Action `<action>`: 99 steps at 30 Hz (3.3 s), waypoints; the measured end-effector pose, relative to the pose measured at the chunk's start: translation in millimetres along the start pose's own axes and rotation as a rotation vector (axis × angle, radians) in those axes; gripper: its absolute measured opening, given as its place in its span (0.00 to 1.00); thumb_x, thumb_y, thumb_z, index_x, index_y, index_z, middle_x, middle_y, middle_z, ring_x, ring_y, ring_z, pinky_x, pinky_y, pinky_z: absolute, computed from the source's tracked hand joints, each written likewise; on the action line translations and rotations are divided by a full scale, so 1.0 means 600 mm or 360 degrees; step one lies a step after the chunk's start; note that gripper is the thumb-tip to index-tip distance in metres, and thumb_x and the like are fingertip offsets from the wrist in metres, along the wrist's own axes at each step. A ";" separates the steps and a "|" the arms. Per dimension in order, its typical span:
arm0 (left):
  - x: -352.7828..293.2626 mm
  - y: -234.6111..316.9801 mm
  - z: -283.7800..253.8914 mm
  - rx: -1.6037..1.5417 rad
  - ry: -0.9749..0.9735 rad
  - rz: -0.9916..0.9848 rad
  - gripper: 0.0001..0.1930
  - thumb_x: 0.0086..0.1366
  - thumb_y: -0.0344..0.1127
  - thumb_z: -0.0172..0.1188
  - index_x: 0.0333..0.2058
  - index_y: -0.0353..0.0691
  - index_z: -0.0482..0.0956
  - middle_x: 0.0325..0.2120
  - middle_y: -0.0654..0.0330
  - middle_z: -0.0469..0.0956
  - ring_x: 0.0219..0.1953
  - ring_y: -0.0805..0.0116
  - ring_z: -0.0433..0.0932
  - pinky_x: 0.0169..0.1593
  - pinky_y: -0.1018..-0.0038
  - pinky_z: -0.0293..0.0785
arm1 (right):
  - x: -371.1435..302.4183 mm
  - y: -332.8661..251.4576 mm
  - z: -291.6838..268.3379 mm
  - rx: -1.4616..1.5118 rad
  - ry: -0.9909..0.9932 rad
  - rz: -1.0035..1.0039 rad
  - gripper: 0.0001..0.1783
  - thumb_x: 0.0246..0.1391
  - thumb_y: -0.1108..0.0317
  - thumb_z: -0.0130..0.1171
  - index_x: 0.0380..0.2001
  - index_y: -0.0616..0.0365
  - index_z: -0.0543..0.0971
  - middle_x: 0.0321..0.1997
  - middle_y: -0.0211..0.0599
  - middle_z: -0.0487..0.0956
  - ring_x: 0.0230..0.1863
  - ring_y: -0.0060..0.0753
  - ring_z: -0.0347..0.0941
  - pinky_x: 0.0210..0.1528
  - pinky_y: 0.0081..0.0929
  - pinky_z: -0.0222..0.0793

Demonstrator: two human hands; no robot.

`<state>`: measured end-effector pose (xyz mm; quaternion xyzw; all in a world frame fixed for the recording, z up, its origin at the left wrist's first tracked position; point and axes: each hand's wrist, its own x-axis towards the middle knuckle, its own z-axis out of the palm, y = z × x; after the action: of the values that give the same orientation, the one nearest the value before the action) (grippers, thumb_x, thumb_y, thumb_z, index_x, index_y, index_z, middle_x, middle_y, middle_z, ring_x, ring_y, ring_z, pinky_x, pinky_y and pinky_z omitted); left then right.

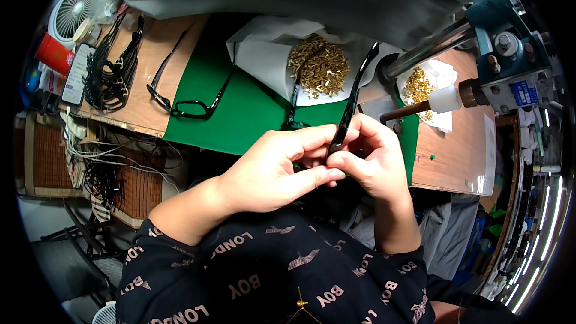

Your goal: The person repeatedly picks up eyeglass frames from a cloth bag, uses a drill press to insert small metal components into the temples, and places the finished frames on the table. The process is repeated for multiple frames throughout the clip.

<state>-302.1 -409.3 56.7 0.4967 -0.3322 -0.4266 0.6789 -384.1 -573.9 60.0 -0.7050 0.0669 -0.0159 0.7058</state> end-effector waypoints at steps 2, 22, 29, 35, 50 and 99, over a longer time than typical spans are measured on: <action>0.006 0.015 0.009 -0.0302 0.0003 -0.0068 0.22 0.60 0.21 0.52 0.54 0.31 0.64 0.39 0.58 0.76 0.34 0.75 0.77 0.36 0.83 0.72 | -0.001 -0.003 0.000 0.0491 -0.0016 0.0166 0.12 0.49 0.67 0.62 0.31 0.61 0.71 0.27 0.25 0.73 0.26 0.11 0.65 0.28 0.10 0.61; 0.050 0.004 0.043 -0.0039 -0.0040 0.0104 0.25 0.61 0.22 0.49 0.58 0.32 0.57 0.47 0.56 0.71 0.45 0.73 0.72 0.45 0.79 0.71 | -0.030 -0.021 -0.027 0.0222 0.0283 -0.0221 0.08 0.46 0.79 0.60 0.32 0.62 0.73 0.33 0.31 0.75 0.33 0.19 0.71 0.37 0.16 0.69; 0.048 0.005 0.038 -0.0007 -0.0117 0.0052 0.25 0.62 0.23 0.49 0.58 0.32 0.57 0.47 0.55 0.72 0.40 0.74 0.75 0.42 0.80 0.71 | -0.030 -0.022 -0.035 0.0222 0.0165 -0.0209 0.10 0.49 0.76 0.59 0.35 0.63 0.71 0.35 0.32 0.75 0.39 0.21 0.72 0.44 0.21 0.68; 0.091 0.040 0.065 -0.0536 0.0068 0.0166 0.22 0.63 0.26 0.48 0.56 0.33 0.60 0.42 0.51 0.76 0.25 0.75 0.76 0.24 0.86 0.68 | -0.057 -0.007 -0.057 -0.0005 0.0274 -0.0705 0.11 0.56 0.76 0.51 0.42 0.66 0.71 0.40 0.35 0.74 0.44 0.26 0.71 0.46 0.22 0.66; 0.237 0.012 0.153 -0.0672 -0.0074 0.0325 0.15 0.58 0.22 0.51 0.44 0.35 0.66 0.36 0.62 0.70 0.35 0.71 0.77 0.40 0.78 0.74 | -0.080 -0.233 -0.219 -0.1103 0.1548 -0.1797 0.19 0.55 0.57 0.49 0.44 0.59 0.67 0.38 0.40 0.72 0.43 0.34 0.68 0.55 0.34 0.56; 0.036 -0.071 0.015 0.0895 0.0117 0.0441 0.28 0.51 0.25 0.63 0.52 0.35 0.67 0.26 0.60 0.79 0.31 0.68 0.79 0.38 0.76 0.73 | -0.069 0.040 -0.023 0.0044 0.0600 -0.0279 0.06 0.51 0.79 0.54 0.35 0.65 0.75 0.30 0.34 0.73 0.25 0.18 0.70 0.25 0.13 0.66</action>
<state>-311.5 -438.3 18.7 0.6302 -0.4769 -0.2031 0.5781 -428.6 -582.7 39.4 -0.6829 0.1359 -0.2098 0.6864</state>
